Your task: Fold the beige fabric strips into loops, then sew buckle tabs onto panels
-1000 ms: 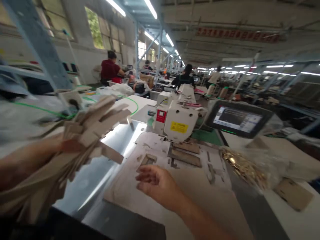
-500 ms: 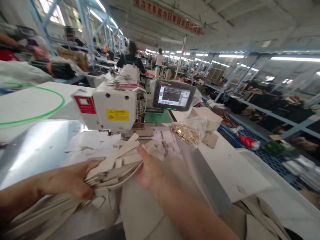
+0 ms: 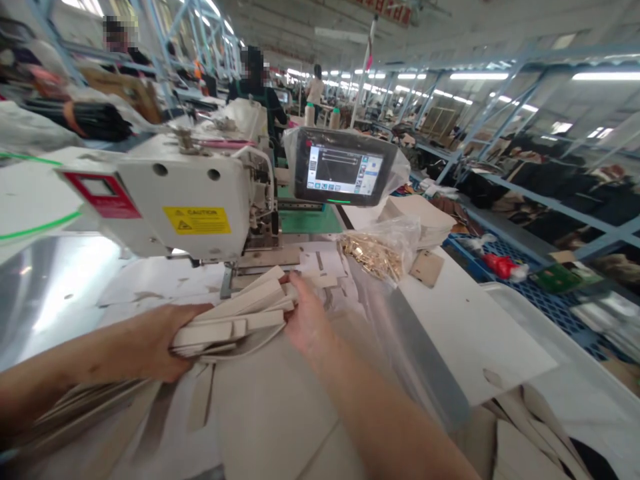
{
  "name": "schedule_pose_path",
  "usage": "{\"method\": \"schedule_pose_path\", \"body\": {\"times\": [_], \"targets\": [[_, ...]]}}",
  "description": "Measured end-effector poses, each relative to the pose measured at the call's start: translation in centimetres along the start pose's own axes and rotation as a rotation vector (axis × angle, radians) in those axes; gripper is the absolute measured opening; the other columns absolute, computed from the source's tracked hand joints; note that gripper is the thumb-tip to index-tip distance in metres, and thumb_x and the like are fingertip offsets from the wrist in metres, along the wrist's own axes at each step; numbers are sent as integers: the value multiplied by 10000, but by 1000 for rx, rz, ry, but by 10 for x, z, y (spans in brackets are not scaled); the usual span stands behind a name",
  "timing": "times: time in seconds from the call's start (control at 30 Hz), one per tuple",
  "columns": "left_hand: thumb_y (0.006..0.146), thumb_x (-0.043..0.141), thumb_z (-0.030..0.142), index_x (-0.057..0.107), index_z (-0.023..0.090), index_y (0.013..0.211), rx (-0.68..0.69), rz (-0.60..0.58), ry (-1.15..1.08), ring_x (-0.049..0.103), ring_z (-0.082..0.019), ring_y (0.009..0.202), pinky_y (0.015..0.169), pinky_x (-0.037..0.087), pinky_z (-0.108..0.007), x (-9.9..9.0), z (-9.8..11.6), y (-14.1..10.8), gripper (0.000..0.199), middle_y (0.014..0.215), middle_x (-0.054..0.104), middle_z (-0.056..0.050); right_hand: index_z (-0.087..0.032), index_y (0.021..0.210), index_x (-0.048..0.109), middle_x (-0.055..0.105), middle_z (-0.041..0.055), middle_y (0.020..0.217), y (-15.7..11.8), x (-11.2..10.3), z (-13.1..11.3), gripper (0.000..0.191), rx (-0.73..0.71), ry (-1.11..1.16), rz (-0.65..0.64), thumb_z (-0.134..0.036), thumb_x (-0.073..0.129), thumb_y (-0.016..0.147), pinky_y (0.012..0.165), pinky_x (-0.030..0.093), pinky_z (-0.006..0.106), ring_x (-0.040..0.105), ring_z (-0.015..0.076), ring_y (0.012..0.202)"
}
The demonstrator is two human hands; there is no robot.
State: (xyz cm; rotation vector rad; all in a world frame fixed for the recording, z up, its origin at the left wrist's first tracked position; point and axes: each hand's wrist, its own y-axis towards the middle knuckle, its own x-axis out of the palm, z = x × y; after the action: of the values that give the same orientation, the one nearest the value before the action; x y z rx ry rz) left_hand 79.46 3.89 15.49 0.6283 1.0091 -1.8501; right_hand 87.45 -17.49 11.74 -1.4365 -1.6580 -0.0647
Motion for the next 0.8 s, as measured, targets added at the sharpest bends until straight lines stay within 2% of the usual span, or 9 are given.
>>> {"method": "schedule_pose_path", "body": {"times": [0.17, 0.3, 0.33, 0.4, 0.47, 0.5, 0.6, 0.7, 0.8], "targets": [[594, 574, 220, 657, 245, 1024, -12, 126, 118, 706, -246, 843, 713, 513, -296, 8, 4, 4, 438, 917, 749, -10, -198, 752, 668, 712, 7, 697, 3, -6, -1, 131, -23, -85, -64, -263, 678, 639, 837, 566, 353, 702, 253, 876], [617, 580, 227, 634, 219, 1183, 60, 269, 215, 702, -299, 952, 834, 543, -376, 21, -5, 6, 569, 1073, 725, -88, -219, 999, 741, 726, -32, 773, 0, -10, -2, 383, -119, -183, -132, -284, 696, 624, 746, 539, 296, 675, 209, 829], [622, 583, 225, 596, 211, 1276, 77, 306, 230, 694, -306, 996, 876, 540, -387, 24, -8, 6, 654, 1129, 708, -106, -227, 1047, 742, 732, -34, 795, -1, -11, -2, 422, -130, -204, -168, -295, 699, 632, 736, 531, 286, 675, 202, 828], [629, 592, 215, 431, 204, 1479, 86, 356, 250, 680, -308, 1050, 923, 531, -397, 30, -11, 5, 865, 1194, 683, -122, -213, 1013, 751, 742, -18, 804, -3, -13, -4, 388, -109, -247, -234, -334, 711, 646, 744, 531, 291, 688, 209, 833], [634, 594, 196, 261, 215, 1582, 90, 360, 268, 678, -304, 1052, 921, 530, -397, 33, -10, 4, 1005, 1193, 686, -117, -190, 915, 754, 749, 6, 784, -5, -15, -4, 325, -55, -299, -267, -385, 738, 655, 754, 541, 314, 706, 230, 832], [629, 593, 184, 231, 224, 1595, 95, 348, 282, 676, -305, 1055, 920, 529, -400, 33, -7, 3, 1032, 1182, 690, -111, -187, 885, 751, 753, 12, 779, -5, -16, -3, 314, -35, -325, -276, -401, 759, 655, 751, 545, 322, 711, 236, 825], [613, 584, 161, 328, 228, 1562, 104, 286, 325, 661, -315, 1086, 934, 526, -416, 32, 3, 2, 986, 1180, 694, -110, -194, 914, 746, 768, 12, 819, -5, -18, 0, 339, -45, -397, -329, -380, 832, 643, 734, 544, 320, 718, 230, 806], [628, 581, 171, 460, 189, 1482, 106, 262, 356, 648, -323, 1113, 963, 522, -431, 30, 9, 2, 863, 1223, 684, -133, -200, 1008, 736, 774, 27, 899, -8, -16, -1, 447, -82, -400, -374, -366, 880, 619, 752, 547, 323, 719, 225, 821], [645, 590, 178, 523, 195, 1427, 127, 279, 361, 638, -327, 1137, 979, 523, -439, 30, 9, 2, 785, 1251, 681, -131, -226, 1078, 712, 759, 38, 991, -11, -14, -12, 499, -217, -234, -299, -483, 851, 673, 770, 562, 338, 715, 225, 868]]}}
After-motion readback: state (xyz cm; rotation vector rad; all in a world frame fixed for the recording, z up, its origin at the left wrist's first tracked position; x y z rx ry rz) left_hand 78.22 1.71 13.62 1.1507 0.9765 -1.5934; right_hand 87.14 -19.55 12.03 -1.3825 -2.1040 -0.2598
